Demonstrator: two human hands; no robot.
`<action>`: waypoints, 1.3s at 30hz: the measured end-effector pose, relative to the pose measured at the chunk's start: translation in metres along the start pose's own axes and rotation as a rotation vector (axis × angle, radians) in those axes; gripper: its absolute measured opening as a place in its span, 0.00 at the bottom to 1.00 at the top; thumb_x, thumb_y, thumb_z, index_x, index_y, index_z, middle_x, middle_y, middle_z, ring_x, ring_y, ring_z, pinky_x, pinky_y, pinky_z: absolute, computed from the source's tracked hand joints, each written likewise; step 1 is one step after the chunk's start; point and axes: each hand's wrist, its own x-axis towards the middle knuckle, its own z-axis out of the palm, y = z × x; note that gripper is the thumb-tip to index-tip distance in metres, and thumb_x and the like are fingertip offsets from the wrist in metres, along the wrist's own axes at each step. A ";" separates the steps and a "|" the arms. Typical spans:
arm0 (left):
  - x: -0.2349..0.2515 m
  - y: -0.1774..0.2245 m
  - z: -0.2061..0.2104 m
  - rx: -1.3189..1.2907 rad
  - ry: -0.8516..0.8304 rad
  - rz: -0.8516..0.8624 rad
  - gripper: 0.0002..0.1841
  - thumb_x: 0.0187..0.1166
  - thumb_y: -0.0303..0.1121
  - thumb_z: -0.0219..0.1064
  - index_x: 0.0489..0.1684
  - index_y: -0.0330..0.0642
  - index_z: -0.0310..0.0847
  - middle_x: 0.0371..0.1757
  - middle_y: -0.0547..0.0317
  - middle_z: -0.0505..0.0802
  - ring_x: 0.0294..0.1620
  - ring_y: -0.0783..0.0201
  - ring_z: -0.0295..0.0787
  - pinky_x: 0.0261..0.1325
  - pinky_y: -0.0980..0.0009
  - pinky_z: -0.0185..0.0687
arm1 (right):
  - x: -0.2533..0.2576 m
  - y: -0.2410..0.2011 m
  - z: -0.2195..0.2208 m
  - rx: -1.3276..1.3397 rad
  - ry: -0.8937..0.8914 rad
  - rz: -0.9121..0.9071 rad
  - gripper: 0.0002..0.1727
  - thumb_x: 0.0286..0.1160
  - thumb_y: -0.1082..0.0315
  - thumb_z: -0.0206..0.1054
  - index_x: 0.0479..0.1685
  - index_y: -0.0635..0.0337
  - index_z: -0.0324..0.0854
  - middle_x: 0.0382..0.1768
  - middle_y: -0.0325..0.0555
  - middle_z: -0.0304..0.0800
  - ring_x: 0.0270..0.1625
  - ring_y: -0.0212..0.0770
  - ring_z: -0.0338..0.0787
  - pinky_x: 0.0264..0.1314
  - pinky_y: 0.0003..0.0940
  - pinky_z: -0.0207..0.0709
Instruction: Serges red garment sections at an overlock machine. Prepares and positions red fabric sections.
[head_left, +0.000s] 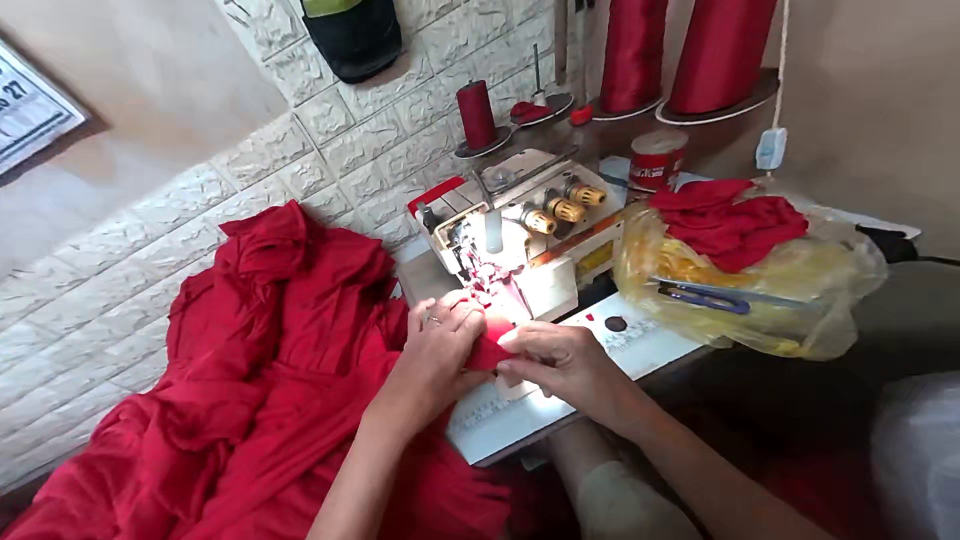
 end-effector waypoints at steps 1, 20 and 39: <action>-0.001 0.000 0.005 -0.007 0.027 -0.002 0.24 0.68 0.45 0.79 0.56 0.38 0.85 0.61 0.48 0.92 0.75 0.46 0.82 0.75 0.38 0.69 | -0.002 0.000 0.003 -0.018 0.039 0.005 0.10 0.76 0.65 0.71 0.46 0.62 0.92 0.40 0.42 0.92 0.26 0.19 0.80 0.28 0.13 0.76; -0.005 0.006 0.031 -0.081 0.377 -0.180 0.17 0.73 0.27 0.60 0.53 0.40 0.93 0.57 0.51 0.95 0.63 0.50 0.90 0.66 0.53 0.82 | 0.016 0.009 0.021 -0.598 0.298 -0.027 0.15 0.80 0.56 0.64 0.45 0.52 0.95 0.27 0.42 0.93 0.23 0.41 0.88 0.24 0.40 0.77; 0.022 0.024 -0.005 0.053 0.039 -0.874 0.16 0.88 0.34 0.57 0.61 0.35 0.88 0.64 0.40 0.89 0.68 0.38 0.84 0.66 0.44 0.80 | -0.002 -0.004 0.048 -0.252 0.138 -0.004 0.15 0.85 0.59 0.63 0.56 0.56 0.90 0.27 0.38 0.92 0.23 0.32 0.87 0.29 0.31 0.83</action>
